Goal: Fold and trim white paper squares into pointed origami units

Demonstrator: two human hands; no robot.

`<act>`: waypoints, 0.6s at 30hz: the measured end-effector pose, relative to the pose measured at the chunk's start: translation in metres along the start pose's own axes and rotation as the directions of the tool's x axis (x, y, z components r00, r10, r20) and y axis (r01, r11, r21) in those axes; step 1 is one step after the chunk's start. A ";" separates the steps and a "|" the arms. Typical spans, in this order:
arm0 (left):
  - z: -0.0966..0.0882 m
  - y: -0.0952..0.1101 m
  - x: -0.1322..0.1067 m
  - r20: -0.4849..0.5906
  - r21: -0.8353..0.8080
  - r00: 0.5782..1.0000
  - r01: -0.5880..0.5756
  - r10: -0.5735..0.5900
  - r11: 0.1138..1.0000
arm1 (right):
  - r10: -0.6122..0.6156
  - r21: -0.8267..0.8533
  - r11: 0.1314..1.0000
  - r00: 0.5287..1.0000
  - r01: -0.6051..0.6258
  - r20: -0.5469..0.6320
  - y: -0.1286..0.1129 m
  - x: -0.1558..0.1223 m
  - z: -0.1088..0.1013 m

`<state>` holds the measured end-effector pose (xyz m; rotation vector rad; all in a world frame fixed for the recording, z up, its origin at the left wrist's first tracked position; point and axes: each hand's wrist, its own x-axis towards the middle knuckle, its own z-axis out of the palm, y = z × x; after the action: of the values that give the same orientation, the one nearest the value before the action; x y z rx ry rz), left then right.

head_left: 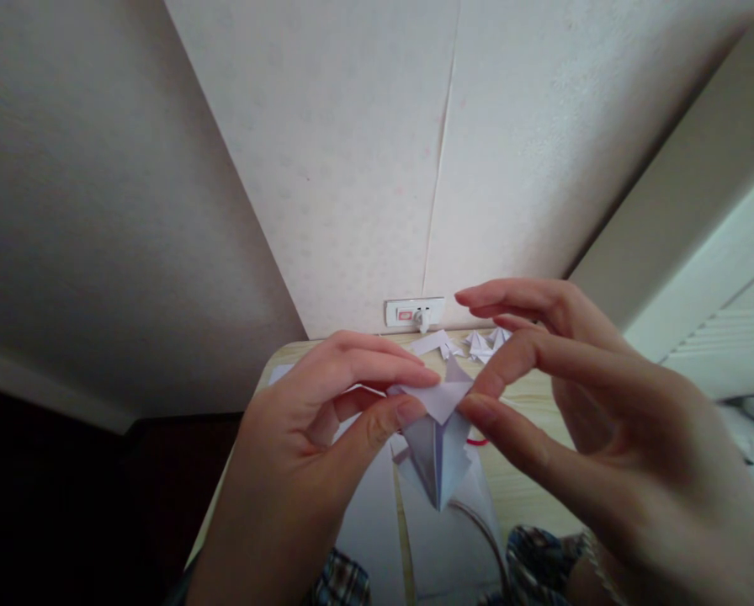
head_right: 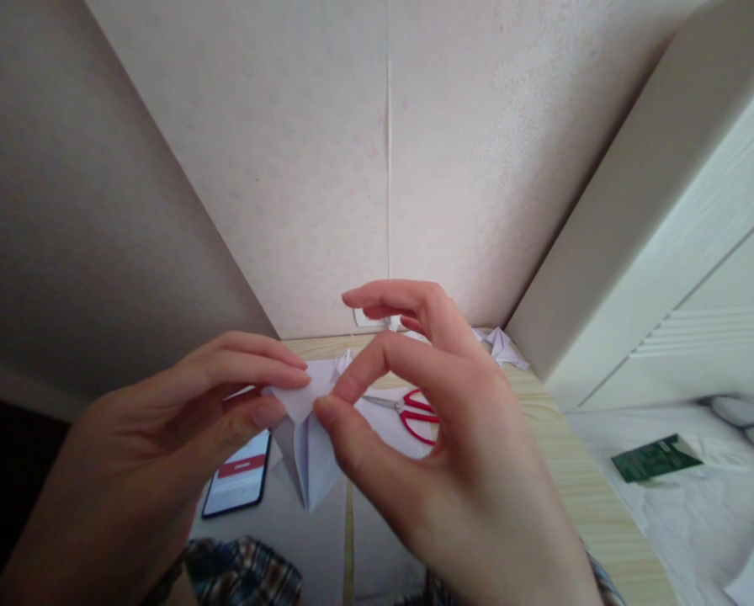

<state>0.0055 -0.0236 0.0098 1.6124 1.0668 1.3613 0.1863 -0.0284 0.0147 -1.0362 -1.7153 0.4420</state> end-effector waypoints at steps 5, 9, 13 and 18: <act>-0.002 0.003 -0.002 -0.009 0.101 1.000 -0.013 0.014 0.995 | 0.003 -0.011 1.000 1.000 -0.004 -0.021 0.001 0.001 0.002; -0.002 0.003 -0.002 0.022 0.136 0.999 -0.032 0.029 0.990 | -0.001 -0.021 1.000 0.999 0.000 -0.032 0.005 0.000 0.002; -0.003 0.001 -0.002 0.052 0.116 0.997 -0.054 0.048 0.992 | -0.046 -0.049 0.998 0.998 0.043 -0.047 0.004 -0.002 0.002; -0.003 -0.002 -0.002 0.074 0.092 0.996 -0.046 0.039 0.995 | -0.056 -0.097 0.994 0.998 0.053 -0.026 -0.002 -0.003 0.003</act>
<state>0.0022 -0.0247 0.0079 1.7489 1.0725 1.2869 0.1833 -0.0317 0.0128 -1.0566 -1.7486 0.3107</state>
